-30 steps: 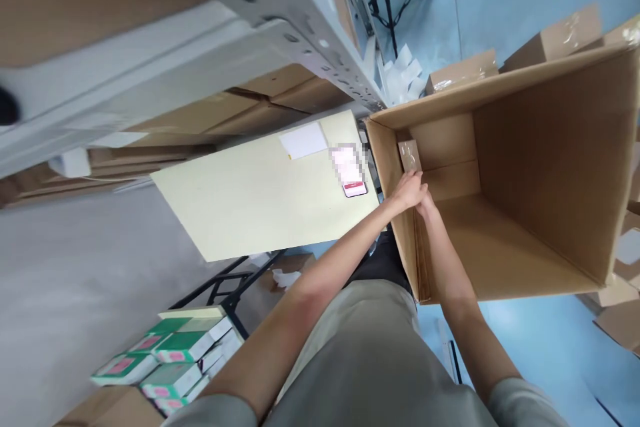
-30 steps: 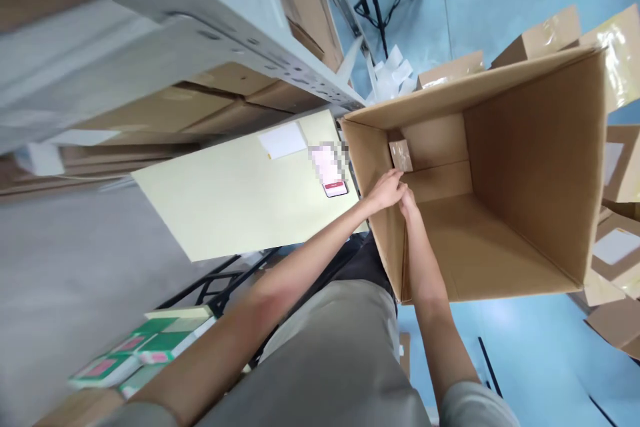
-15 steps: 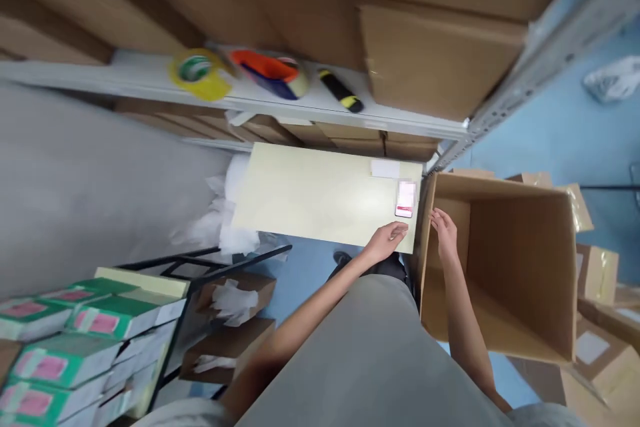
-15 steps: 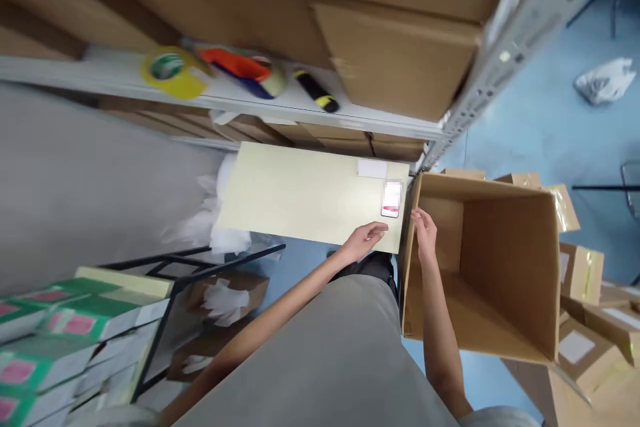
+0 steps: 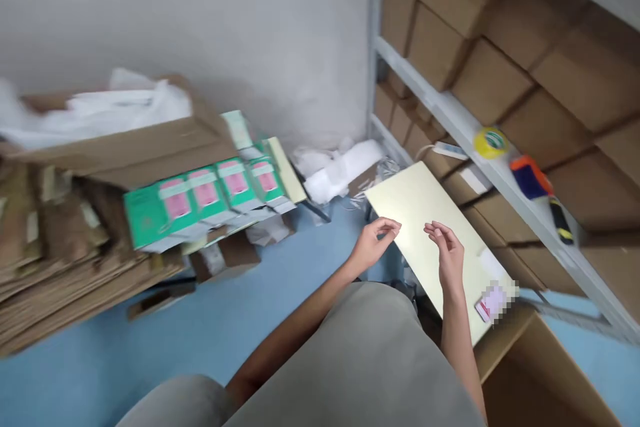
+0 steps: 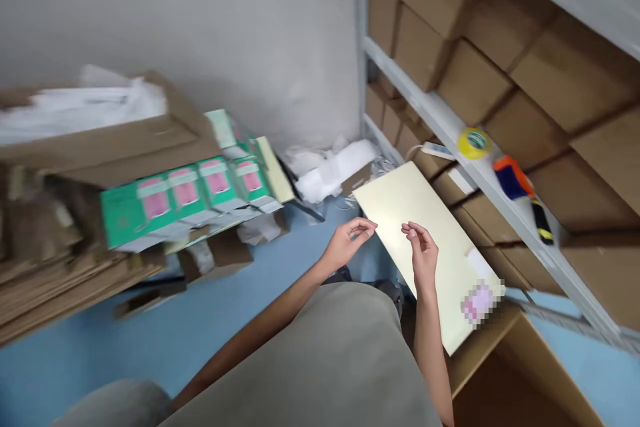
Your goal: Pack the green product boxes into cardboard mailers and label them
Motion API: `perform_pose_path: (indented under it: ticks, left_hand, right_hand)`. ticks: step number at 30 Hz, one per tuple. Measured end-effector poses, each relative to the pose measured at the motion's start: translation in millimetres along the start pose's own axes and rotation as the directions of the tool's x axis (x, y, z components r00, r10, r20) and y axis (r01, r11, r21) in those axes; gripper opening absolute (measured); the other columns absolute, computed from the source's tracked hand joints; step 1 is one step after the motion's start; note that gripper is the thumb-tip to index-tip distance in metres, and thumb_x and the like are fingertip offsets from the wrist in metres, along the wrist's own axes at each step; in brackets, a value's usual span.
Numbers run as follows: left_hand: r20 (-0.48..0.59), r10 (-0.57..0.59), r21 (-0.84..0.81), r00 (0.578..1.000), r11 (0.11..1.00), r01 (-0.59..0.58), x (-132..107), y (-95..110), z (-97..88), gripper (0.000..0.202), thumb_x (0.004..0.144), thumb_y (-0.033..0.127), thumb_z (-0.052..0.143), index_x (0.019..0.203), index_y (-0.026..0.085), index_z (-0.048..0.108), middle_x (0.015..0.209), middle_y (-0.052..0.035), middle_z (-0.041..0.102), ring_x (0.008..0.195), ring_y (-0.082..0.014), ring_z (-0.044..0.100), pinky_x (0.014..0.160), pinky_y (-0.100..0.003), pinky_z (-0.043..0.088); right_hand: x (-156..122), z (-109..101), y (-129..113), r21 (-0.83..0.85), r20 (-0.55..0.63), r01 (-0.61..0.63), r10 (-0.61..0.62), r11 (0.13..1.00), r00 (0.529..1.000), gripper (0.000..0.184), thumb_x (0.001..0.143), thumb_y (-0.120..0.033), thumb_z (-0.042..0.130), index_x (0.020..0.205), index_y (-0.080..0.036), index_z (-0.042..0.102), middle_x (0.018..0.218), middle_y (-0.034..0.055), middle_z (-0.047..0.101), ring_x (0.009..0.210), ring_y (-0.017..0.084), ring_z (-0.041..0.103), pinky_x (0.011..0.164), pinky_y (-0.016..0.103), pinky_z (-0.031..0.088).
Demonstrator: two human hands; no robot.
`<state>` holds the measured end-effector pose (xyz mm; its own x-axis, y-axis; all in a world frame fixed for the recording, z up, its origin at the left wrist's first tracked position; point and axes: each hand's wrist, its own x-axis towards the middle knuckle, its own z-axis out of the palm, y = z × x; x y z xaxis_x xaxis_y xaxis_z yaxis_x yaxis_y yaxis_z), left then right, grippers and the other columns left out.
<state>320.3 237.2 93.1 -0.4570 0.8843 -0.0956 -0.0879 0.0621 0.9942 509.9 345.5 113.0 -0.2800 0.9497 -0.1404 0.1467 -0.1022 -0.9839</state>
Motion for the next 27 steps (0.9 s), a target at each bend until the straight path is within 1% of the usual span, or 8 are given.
perform_pose_path:
  ticks: [6, 10, 13, 16, 19, 23, 25, 27]
  left_hand:
    - [-0.355, 0.082, -0.006, 0.931, 0.996, -0.090, -15, 19, -132.3, 0.024, 0.104, 0.044, 0.070, 0.101, 0.024, 0.084, 0.121, -0.0109, 0.086, 0.118, -0.0263, 0.081, 0.109, -0.043, 0.065]
    - [-0.555, 0.077, 0.037, 0.828, 0.997, -0.068, -27, 14, -193.6, 0.034, 0.106, 0.042, 0.060, 0.085, 0.026, 0.081, 0.115, -0.0101, 0.086, 0.113, -0.0260, 0.081, 0.108, -0.044, 0.064]
    - [-0.690, 0.042, 0.049, 0.722, 0.999, -0.011, -32, 11, -233.5, 0.031, 0.104, 0.043, 0.062, 0.086, 0.026, 0.080, 0.113, -0.0088, 0.086, 0.113, -0.0266, 0.081, 0.106, -0.044, 0.065]
    - [-0.812, -0.018, 0.024, 0.583, 0.998, 0.065, -36, 10, -270.0, 0.026, 0.101, 0.046, 0.065, 0.096, 0.026, 0.081, 0.113, -0.0075, 0.086, 0.117, -0.0278, 0.081, 0.111, -0.045, 0.064]
    - [-0.886, -0.083, -0.012, 0.456, 0.988, 0.156, -36, 3, -300.4, 0.028, 0.100, 0.048, 0.066, 0.106, 0.025, 0.081, 0.116, -0.0080, 0.086, 0.120, -0.0287, 0.080, 0.113, -0.045, 0.063]
    - [-0.892, -0.249, -0.134, 0.378, 0.943, 0.305, -30, -22, -328.5, 0.030, 0.097, 0.041, 0.070, 0.118, 0.022, 0.079, 0.130, -0.0119, 0.084, 0.124, -0.0306, 0.079, 0.111, -0.047, 0.064]
    - [-0.870, -0.360, -0.221, 0.336, 0.896, 0.386, -26, -39, -338.6, 0.030, 0.094, 0.035, 0.072, 0.120, 0.021, 0.077, 0.136, -0.0140, 0.083, 0.123, -0.0314, 0.080, 0.110, -0.048, 0.065]
    - [-0.849, -0.439, -0.288, 0.295, 0.852, 0.438, -23, -55, -347.9, 0.030, 0.092, 0.032, 0.073, 0.120, 0.020, 0.076, 0.137, -0.0155, 0.082, 0.120, -0.0310, 0.081, 0.110, -0.049, 0.065]
  right_hand:
    - [29, 150, -21, -0.052, 0.333, -0.006, 0.023, 0.999, 0.943, 0.050, 0.090, -0.068, 0.086, 0.113, -0.024, 0.084, 0.118, 0.0149, 0.089, 0.114, 0.034, 0.085, 0.111, 0.057, 0.063]
    - [50, 229, -28, -0.081, 0.516, 0.032, 0.014, 0.996, 0.856, 0.048, 0.091, -0.068, 0.086, 0.114, -0.026, 0.085, 0.116, 0.0125, 0.090, 0.111, 0.033, 0.085, 0.112, 0.058, 0.064]
    - [69, 285, -34, -0.066, 0.635, 0.069, -0.011, 0.995, 0.772, 0.047, 0.094, -0.068, 0.083, 0.114, -0.026, 0.085, 0.116, 0.0126, 0.089, 0.112, 0.034, 0.085, 0.111, 0.058, 0.064]
    - [88, 342, -42, -0.039, 0.749, 0.076, -0.021, 0.996, 0.662, 0.045, 0.095, -0.067, 0.082, 0.115, -0.026, 0.084, 0.117, 0.0123, 0.089, 0.114, 0.033, 0.084, 0.114, 0.055, 0.063]
    - [106, 398, -39, -0.037, 0.862, 0.075, -0.006, 0.996, 0.507, 0.043, 0.095, -0.063, 0.082, 0.117, -0.026, 0.084, 0.117, 0.0113, 0.088, 0.112, 0.031, 0.083, 0.113, 0.052, 0.063]
    - [112, 465, -3, -0.131, 0.945, 0.070, 0.103, 0.989, 0.311, 0.039, 0.095, -0.057, 0.080, 0.117, -0.024, 0.081, 0.113, 0.0093, 0.087, 0.108, 0.028, 0.082, 0.110, 0.048, 0.063]
    - [104, 493, 19, -0.276, 0.938, 0.160, 0.229, 0.948, 0.261, 0.037, 0.096, -0.049, 0.081, 0.121, -0.023, 0.079, 0.117, 0.0092, 0.086, 0.107, 0.026, 0.082, 0.107, 0.045, 0.064]
    - [90, 518, 36, -0.366, 0.925, 0.327, 0.303, 0.871, 0.229, 0.044, 0.100, -0.043, 0.078, 0.138, -0.022, 0.074, 0.138, 0.0125, 0.082, 0.117, 0.027, 0.080, 0.111, 0.045, 0.062]
